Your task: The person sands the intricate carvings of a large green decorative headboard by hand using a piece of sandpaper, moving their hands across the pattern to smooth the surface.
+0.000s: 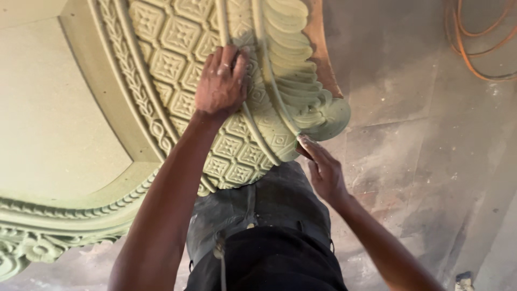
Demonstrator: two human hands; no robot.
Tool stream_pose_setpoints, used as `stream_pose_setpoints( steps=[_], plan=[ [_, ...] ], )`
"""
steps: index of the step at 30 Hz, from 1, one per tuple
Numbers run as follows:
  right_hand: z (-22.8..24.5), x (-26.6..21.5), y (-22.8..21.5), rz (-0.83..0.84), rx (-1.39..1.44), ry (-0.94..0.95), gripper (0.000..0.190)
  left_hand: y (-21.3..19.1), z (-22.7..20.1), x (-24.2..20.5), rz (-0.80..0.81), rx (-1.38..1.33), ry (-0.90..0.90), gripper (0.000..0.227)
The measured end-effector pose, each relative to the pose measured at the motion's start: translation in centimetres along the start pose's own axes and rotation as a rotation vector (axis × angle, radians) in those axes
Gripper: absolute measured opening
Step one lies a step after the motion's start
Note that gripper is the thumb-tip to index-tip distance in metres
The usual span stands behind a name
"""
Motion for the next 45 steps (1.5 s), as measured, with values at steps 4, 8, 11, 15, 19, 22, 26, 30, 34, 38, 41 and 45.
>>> stream_pose_setpoints(
  steps=[4,8,11,15,19,22,26,30,34,38,41,45],
  plan=[
    [0.4,2.8,3.3,-0.087,0.017,0.075,0.047,1.5,0.1,-0.5,0.059,0.045,-0.004,0.047],
    [3.1,16.0,8.7,-0.477,-0.002,-0.048,0.05,0.7,0.4,-0.2,-0.01,0.04,-0.076,0.051],
    [4.1,20.6,9.3,-0.556,0.122,-0.067,0.045,0.5,0.3,0.3,0.045,0.016,-0.172,0.067],
    [5.1,13.4,5.9,-0.316,-0.054,-0.019,0.041,-0.6,0.6,0.9,-0.035,-0.076,-0.14,0.056],
    [5.7,13.1,6.6,-0.345,-0.033,-0.007,0.045,-0.6,0.3,0.5,-0.02,-0.07,-0.263,0.052],
    [4.5,20.8,9.0,-0.537,-0.099,-0.105,0.048,-0.6,0.9,0.8,-0.07,-0.069,-0.256,0.056],
    [3.2,32.0,8.8,-0.71,-0.071,-0.173,0.055,-0.2,0.9,0.2,-0.087,-0.069,-0.29,0.052],
    [1.9,23.3,7.9,-0.397,-0.078,-0.152,0.06,-0.2,1.7,0.4,-0.1,-0.101,-0.3,0.045],
    [3.9,6.4,4.8,-0.1,-0.131,0.041,0.063,-0.8,1.3,0.0,-0.256,-0.127,-0.293,0.042],
    [3.6,8.5,6.4,-0.157,-0.17,-0.046,0.07,-0.8,1.4,-0.1,-0.297,-0.158,-0.335,0.042],
    [1.9,21.4,10.3,-0.39,-0.18,-0.134,0.071,-0.5,1.6,-0.2,-0.346,-0.171,-0.313,0.044],
    [0.7,31.1,10.8,-0.337,-0.295,0.222,0.043,-0.3,1.7,-0.5,-0.364,-0.16,-0.294,0.043]
  ],
)
Point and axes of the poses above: each hand's wrist, its own x-axis towards the middle knuckle, its own y-axis out of the palm, z = x × y, the point moved 3 cm from there along x, towards the middle knuckle, and after that the axes turned 3 degrees about z, right-handed, at the moved point
